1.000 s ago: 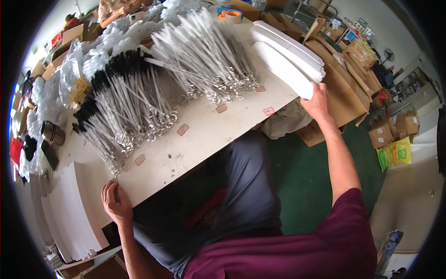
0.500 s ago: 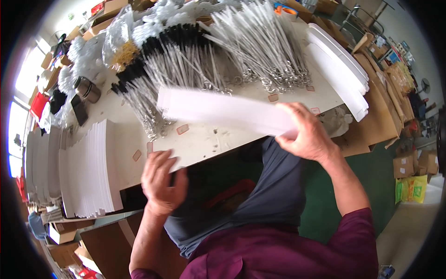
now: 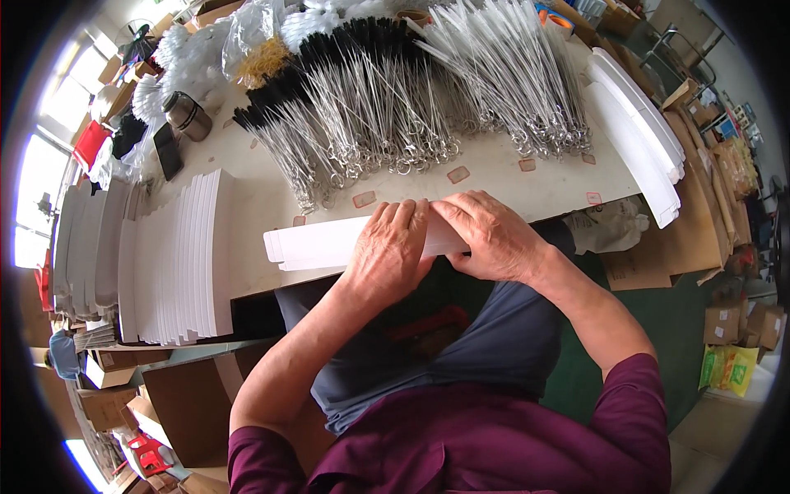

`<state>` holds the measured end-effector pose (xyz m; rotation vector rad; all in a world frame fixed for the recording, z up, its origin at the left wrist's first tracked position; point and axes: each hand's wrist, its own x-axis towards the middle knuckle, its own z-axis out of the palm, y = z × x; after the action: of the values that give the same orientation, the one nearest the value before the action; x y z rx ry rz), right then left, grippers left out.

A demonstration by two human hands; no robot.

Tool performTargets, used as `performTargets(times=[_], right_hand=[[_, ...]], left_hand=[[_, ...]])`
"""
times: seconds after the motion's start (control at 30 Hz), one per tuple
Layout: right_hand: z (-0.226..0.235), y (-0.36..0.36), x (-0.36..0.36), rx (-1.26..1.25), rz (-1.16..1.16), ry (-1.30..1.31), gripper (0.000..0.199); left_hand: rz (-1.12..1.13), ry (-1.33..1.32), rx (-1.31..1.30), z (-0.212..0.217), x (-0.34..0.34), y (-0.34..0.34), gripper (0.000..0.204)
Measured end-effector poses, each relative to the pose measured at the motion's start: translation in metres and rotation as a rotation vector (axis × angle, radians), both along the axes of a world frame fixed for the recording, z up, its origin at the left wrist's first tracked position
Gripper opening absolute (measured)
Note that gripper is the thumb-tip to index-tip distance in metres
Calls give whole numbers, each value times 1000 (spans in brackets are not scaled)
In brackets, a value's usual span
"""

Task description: Packing multiple long-handled brushes into white cardboard sleeves at an assembly table.

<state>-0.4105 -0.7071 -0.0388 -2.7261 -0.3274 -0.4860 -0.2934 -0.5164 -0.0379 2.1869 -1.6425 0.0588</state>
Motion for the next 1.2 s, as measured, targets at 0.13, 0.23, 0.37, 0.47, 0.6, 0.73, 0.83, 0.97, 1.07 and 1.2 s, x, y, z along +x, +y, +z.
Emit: performTargets(times=[0.13,0.23,0.37,0.47,0.6,0.73,0.83,0.97,1.07,1.2], right_hand=[[1,-9,-5,-17,-25,21,66],[-5,-11,-6,-13,-39,31,67],[-10,-6,0,19,-12,9,67],[-3,-4,0,11,-23,-39,65],[8,-6,-13,51,-141,-103,59],[2,7,-26,110,-307,-138,44],[-7,17,-27,154,-331,-125,41],[-17,25,-25,469,-394,-44,39],[-18,34,-21,532,-399,-40,40],[-21,29,-16,975,-447,100,43]], left_hand=[[5,17,25,-4,10,8,71],[12,-9,11,-9,9,8,70],[32,12,53,-6,3,1,69],[34,1,53,-8,7,1,70],[64,-28,46,-4,12,10,69],[44,-89,30,0,11,9,66],[25,-125,17,2,13,4,64],[13,-207,-7,1,13,3,59],[17,-202,22,-1,11,0,63],[6,-231,21,-2,13,-1,63]])
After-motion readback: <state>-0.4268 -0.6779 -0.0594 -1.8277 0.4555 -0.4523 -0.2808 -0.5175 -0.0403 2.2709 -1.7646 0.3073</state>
